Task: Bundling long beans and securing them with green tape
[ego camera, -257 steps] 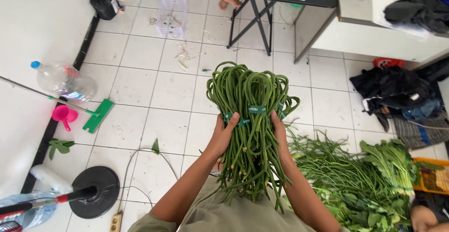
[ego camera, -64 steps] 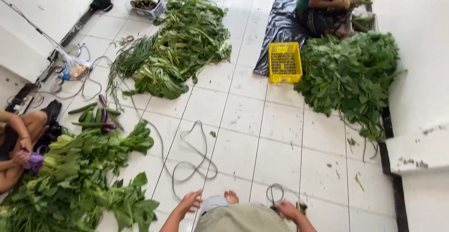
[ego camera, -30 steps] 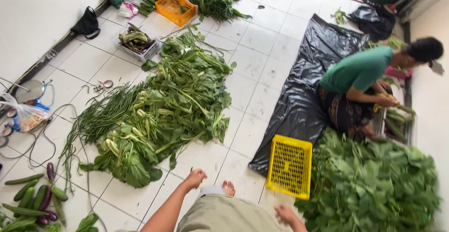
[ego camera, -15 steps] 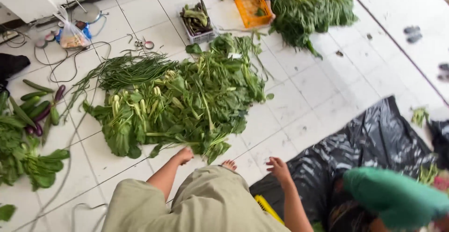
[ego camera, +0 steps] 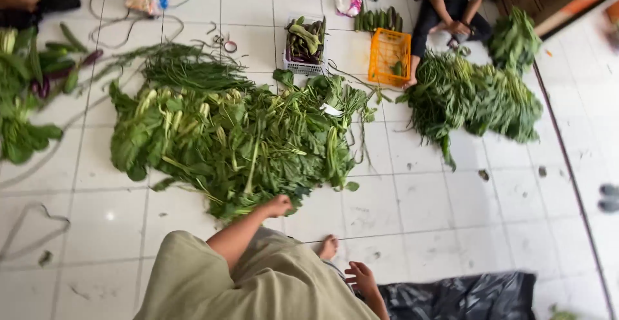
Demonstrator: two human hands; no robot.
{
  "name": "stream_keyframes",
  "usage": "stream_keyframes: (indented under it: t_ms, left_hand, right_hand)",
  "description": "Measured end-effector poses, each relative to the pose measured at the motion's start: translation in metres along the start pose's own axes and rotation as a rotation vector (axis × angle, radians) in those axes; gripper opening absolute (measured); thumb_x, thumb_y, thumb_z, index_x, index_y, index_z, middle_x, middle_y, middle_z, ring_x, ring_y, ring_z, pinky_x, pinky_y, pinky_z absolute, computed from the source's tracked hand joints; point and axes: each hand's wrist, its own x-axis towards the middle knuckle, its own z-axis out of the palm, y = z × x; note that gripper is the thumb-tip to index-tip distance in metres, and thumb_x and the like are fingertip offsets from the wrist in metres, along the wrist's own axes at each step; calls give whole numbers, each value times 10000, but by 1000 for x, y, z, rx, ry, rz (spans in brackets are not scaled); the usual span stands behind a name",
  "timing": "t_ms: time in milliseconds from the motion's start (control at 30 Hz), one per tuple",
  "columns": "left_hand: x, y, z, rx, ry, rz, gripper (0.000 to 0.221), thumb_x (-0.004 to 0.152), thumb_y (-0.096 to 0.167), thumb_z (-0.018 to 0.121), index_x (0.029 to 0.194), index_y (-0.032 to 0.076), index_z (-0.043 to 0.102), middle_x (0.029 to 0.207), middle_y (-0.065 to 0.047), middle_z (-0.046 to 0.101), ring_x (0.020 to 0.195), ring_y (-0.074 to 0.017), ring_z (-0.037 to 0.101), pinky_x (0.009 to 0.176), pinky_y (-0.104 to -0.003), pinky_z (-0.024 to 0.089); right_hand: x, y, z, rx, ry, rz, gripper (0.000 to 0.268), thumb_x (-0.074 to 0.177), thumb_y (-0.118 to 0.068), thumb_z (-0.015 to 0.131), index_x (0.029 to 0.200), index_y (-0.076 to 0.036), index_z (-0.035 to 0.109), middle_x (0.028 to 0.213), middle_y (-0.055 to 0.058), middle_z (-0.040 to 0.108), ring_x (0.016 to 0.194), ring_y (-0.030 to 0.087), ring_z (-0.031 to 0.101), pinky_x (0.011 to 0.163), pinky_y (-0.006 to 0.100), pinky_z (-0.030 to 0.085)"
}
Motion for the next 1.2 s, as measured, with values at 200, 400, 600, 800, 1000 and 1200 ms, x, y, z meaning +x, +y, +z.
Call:
stream_keyframes:
  t_ms: [200, 400, 600, 800, 1000, 1200]
  left_hand:
    - [-24, 18, 44, 37, 207, -301, 248, 852, 220, 595, 938, 15, 705, 850, -167, 714, 714, -309, 634, 668, -412, 517]
    - [25, 143, 96, -597, 120, -378, 185, 1001, 205, 606, 1155, 104, 632, 720, -14, 552, 492, -124, 463, 416, -232, 379]
    - [167, 248, 122, -763, 304, -44, 226, 897, 228, 666, 962, 12, 678, 685, -114, 612, 456, -174, 625, 375, -253, 529]
    - [275, 332, 80, -1042, 330, 107, 194, 931, 142, 689, 797, 44, 589, 573, -67, 566, 389, -160, 473, 377, -299, 378]
    - [304, 371, 18, -1056, 491, 85, 191, 975, 206, 678, 854, 73, 613, 593, -20, 553, 420, -122, 433, 415, -283, 346]
    - [308, 367, 28, -985, 804, -516, 593, 781, 693, 711, 828, 107, 636, 554, 16, 484, 441, -115, 415, 451, -292, 335]
  right_hand:
    - [9, -158, -127, -320, -32, -60, 449, 1009, -308, 553, 1362, -48, 649, 1154, 160, 789, 880, 262, 740, 753, 348, 535]
    - [50, -359, -148, -402, -179, -433, 420, 1020, -261, 524, 1342, -17, 637, 1143, 139, 755, 918, 245, 701, 826, 361, 551]
    - [78, -501, -119, -488, -478, -599, 391, 1056, -262, 560, 1390, -63, 607, 1136, 184, 744, 988, 291, 711, 907, 388, 529]
    - [157, -551, -187, -648, -435, -222, 430, 1010, -292, 542, 1342, -41, 652, 1124, 119, 761, 874, 215, 703, 753, 311, 540]
    - [253, -625, -221, -563, -507, 53, 361, 1042, -209, 535, 1320, -21, 667, 1045, 178, 754, 719, 230, 653, 646, 318, 515]
    - [352, -758, -165, -752, -718, -135, 348, 998, -212, 587, 1280, -25, 670, 1064, 156, 767, 792, 229, 686, 685, 314, 507]
